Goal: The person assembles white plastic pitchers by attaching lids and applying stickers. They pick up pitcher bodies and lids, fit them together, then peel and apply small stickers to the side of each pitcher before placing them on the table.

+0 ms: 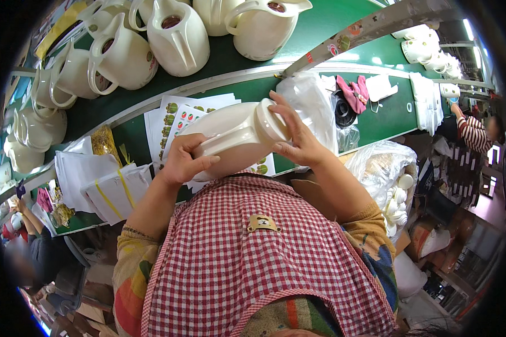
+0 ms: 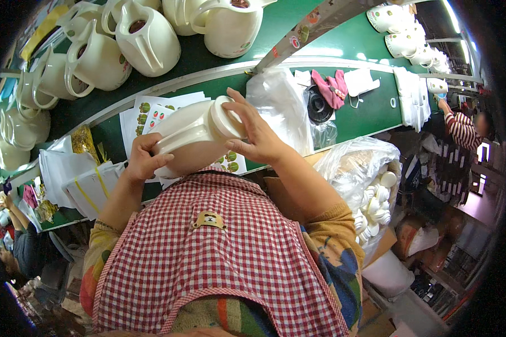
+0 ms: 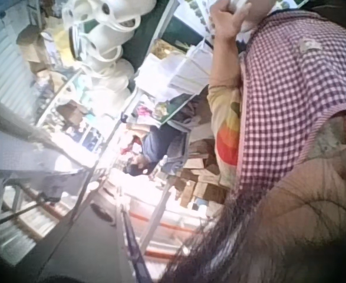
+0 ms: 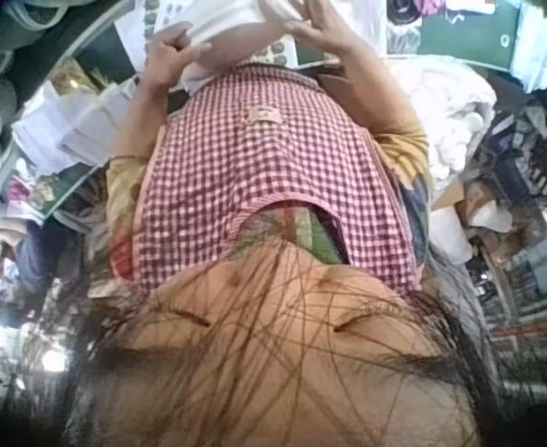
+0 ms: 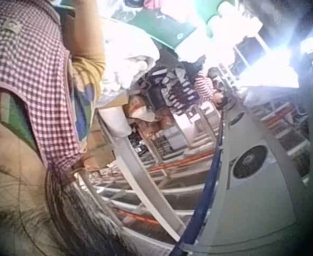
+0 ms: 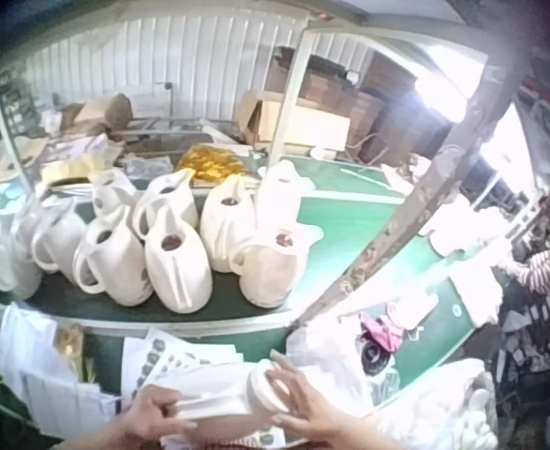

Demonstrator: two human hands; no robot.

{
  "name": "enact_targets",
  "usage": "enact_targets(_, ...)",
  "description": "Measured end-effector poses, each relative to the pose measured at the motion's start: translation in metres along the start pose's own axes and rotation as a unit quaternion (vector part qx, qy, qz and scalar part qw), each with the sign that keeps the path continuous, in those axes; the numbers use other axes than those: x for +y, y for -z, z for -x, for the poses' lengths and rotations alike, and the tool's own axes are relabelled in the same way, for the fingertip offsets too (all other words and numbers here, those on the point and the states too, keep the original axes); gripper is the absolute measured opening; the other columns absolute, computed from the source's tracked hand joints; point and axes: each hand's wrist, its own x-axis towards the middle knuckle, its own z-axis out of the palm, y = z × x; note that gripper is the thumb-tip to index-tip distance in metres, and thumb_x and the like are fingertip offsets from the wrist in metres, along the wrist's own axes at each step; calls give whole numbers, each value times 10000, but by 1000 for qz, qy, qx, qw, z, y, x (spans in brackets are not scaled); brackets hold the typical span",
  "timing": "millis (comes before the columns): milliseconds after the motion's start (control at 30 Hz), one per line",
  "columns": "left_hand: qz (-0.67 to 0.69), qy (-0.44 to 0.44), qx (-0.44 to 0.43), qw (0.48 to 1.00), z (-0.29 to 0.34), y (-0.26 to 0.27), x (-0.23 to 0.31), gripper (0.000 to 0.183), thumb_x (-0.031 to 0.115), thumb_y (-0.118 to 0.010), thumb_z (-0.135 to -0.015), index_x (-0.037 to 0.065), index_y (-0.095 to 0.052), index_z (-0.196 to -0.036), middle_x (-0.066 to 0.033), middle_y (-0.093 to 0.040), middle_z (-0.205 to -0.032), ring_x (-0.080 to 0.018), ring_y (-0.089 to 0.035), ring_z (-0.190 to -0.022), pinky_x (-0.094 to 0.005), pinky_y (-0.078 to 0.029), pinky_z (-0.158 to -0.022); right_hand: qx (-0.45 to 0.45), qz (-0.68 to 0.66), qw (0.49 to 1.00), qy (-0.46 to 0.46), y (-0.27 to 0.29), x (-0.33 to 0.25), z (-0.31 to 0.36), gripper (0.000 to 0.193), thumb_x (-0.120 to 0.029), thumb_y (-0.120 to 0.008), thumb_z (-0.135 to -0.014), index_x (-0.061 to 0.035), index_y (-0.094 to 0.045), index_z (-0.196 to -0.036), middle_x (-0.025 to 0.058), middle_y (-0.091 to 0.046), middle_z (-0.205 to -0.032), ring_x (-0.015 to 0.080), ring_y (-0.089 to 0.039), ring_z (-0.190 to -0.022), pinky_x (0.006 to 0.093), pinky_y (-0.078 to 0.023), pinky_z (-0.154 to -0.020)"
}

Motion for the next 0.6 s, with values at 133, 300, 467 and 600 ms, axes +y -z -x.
enact_targets(133,11,15,-35,999,-5,2,0,255,160,-716,-670,-20,-642,-835,8,-537,-680,-66,-455,-635,-217,-359,-561,-38,76,996,25,9,-5,-10,759,-456,-631,-730,-100,-361,-1344,250,-328,-1342,412,-376,-1195,457,-310,-1004)
enact_targets(300,19,26,-47,998,-7,4,-2,234,177,-730,-660,-6,-639,-775,19,-520,-664,-65,-446,-613,-221,-351,-549,-11,124,991,55,-1,3,-6,717,-447,-632,-704,-139,-425,-1318,242,-380,-1256,408,-423,-1103,455,-350,-958)
enact_targets(467,21,34,-59,997,-10,5,-6,248,219,-751,-658,30,-602,-714,40,-501,-630,-38,-416,-584,-195,-317,-523,-12,141,984,109,0,7,-3,691,-425,-624,-696,-129,-453,-1297,236,-380,-1262,399,-428,-1077,451,-362,-933)
enact_targets(600,59,65,-43,995,-18,3,0,234,207,-754,-653,35,-609,-720,41,-511,-637,-35,-420,-572,-190,-313,-518,3,98,993,72,-1,12,-2,706,-404,-635,-675,-100,-453,-1286,212,-372,-1248,368,-408,-1096,424,-341,-951)
